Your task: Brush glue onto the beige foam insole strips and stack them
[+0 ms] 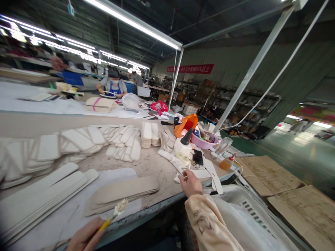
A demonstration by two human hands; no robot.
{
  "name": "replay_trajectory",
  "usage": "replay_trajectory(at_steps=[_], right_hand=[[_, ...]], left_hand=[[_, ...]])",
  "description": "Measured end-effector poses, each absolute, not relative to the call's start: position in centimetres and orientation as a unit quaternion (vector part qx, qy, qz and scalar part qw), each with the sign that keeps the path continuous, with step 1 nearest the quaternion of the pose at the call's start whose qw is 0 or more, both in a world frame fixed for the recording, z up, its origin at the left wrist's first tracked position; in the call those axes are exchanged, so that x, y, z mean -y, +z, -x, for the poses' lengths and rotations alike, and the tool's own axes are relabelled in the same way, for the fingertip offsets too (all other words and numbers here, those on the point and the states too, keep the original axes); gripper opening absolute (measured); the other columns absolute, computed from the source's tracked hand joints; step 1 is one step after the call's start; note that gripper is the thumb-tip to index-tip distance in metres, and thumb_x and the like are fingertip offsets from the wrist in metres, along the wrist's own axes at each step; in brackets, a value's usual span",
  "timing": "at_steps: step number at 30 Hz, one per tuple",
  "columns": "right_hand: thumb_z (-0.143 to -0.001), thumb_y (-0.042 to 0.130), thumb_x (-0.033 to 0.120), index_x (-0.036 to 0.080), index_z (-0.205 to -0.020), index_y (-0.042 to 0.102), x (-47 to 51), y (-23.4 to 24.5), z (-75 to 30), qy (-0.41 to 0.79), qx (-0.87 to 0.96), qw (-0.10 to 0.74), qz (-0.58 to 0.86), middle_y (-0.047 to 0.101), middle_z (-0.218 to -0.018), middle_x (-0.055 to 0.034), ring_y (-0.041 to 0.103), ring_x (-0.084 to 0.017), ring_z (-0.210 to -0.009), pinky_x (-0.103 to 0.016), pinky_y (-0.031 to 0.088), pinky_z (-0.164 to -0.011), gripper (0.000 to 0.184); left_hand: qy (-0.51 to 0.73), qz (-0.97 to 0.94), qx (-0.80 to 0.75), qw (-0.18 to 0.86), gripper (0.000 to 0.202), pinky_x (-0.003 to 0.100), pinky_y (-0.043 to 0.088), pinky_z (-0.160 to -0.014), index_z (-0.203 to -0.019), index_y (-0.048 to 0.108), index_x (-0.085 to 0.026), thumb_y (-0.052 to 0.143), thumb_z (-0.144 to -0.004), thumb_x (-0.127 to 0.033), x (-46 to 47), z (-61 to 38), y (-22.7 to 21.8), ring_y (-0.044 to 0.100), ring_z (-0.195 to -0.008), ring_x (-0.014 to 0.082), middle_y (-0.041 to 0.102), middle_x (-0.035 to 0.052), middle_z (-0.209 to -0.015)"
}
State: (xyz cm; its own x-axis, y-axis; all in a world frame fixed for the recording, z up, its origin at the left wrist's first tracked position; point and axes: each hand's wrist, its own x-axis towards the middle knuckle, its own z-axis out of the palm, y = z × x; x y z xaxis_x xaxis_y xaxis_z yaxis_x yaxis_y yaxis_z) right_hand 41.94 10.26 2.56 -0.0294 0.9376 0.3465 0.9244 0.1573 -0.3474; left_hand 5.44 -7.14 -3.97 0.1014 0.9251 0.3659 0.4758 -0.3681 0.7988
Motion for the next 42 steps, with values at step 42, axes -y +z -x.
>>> replay_trajectory(at_steps=[42], right_hand=[[-0.085, 0.052, 0.016, 0.021, -0.080, 0.064, -1.4, 5.7, -28.4, 0.124, 0.927, 0.189, 0.299, 0.061, -0.077, -0.0005, 0.057, -0.012, -0.071, -0.021, 0.039, -0.064, 0.014]], left_hand=[[0.409, -0.721, -0.502, 0.246, 0.007, 0.023, 0.042, -0.062, -0.090, 0.059, -0.019, 0.055, -0.086, -0.023, 7.5, -5.7, -4.5, 0.053, -0.069, 0.0133, 0.055, 0.0019, -0.075]])
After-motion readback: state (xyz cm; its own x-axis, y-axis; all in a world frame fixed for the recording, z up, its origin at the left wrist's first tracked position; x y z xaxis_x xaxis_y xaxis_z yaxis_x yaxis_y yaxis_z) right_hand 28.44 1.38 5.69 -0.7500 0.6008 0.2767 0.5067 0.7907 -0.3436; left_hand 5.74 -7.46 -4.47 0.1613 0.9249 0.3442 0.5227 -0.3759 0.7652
